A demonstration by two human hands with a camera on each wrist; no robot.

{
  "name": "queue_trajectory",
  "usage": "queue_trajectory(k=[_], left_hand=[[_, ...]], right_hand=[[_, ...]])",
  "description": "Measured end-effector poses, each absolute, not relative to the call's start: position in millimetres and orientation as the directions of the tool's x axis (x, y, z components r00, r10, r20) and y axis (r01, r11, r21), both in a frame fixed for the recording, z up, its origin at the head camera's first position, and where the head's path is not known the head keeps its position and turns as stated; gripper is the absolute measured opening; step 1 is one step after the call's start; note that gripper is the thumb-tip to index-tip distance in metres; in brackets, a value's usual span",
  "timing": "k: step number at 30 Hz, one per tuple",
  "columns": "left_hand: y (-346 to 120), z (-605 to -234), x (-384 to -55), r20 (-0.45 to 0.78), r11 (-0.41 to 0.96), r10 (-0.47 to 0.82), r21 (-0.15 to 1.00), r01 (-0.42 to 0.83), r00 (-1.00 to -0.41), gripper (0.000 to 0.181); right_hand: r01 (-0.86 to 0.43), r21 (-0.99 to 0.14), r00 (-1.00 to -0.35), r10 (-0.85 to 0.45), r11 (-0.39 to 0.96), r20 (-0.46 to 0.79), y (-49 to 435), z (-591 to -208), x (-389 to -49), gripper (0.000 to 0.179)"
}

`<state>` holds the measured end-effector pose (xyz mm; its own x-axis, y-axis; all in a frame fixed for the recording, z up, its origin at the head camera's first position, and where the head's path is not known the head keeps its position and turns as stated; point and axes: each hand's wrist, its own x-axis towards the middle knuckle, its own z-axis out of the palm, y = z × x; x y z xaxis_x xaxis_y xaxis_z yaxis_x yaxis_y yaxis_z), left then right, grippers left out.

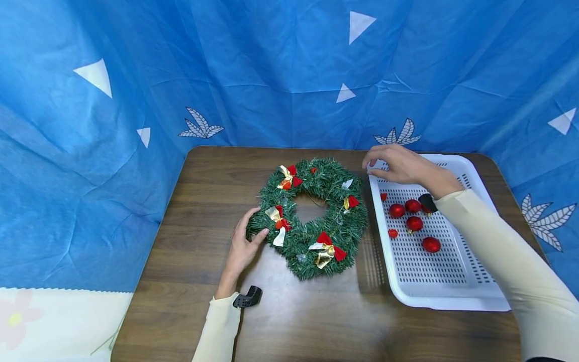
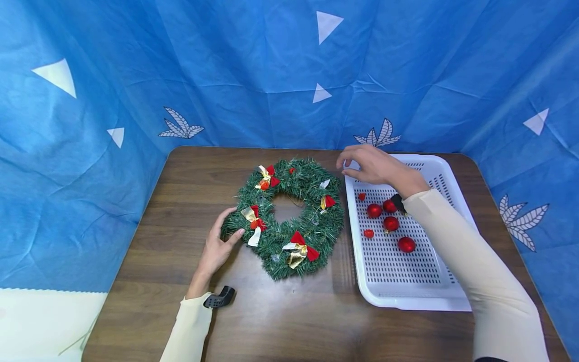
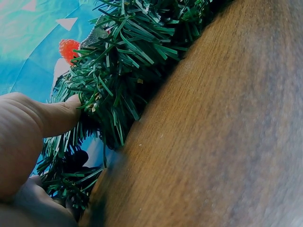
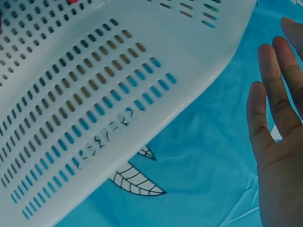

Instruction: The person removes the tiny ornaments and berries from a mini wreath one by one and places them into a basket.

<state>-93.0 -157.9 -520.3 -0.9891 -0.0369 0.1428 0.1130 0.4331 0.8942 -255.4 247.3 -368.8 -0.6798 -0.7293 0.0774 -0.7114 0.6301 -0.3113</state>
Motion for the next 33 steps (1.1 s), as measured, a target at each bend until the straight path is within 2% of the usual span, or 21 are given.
queue_trajectory(k=[22, 33], left_hand=[[-158, -519, -93, 0.151, 0.440, -0.033, 0.890, 0.121, -0.988, 0.059], [-158, -519, -93, 0.165, 0.443, -0.038, 0.887, 0.132, -0.986, 0.059]], right_hand=[[-0.745, -0.363, -0.612, -0.790, 0.559, 0.040, 200, -368, -273, 0.016], [-0.741, -0.361, -0.604, -0.797, 0.567, -0.012, 175, -372, -282, 0.019]])
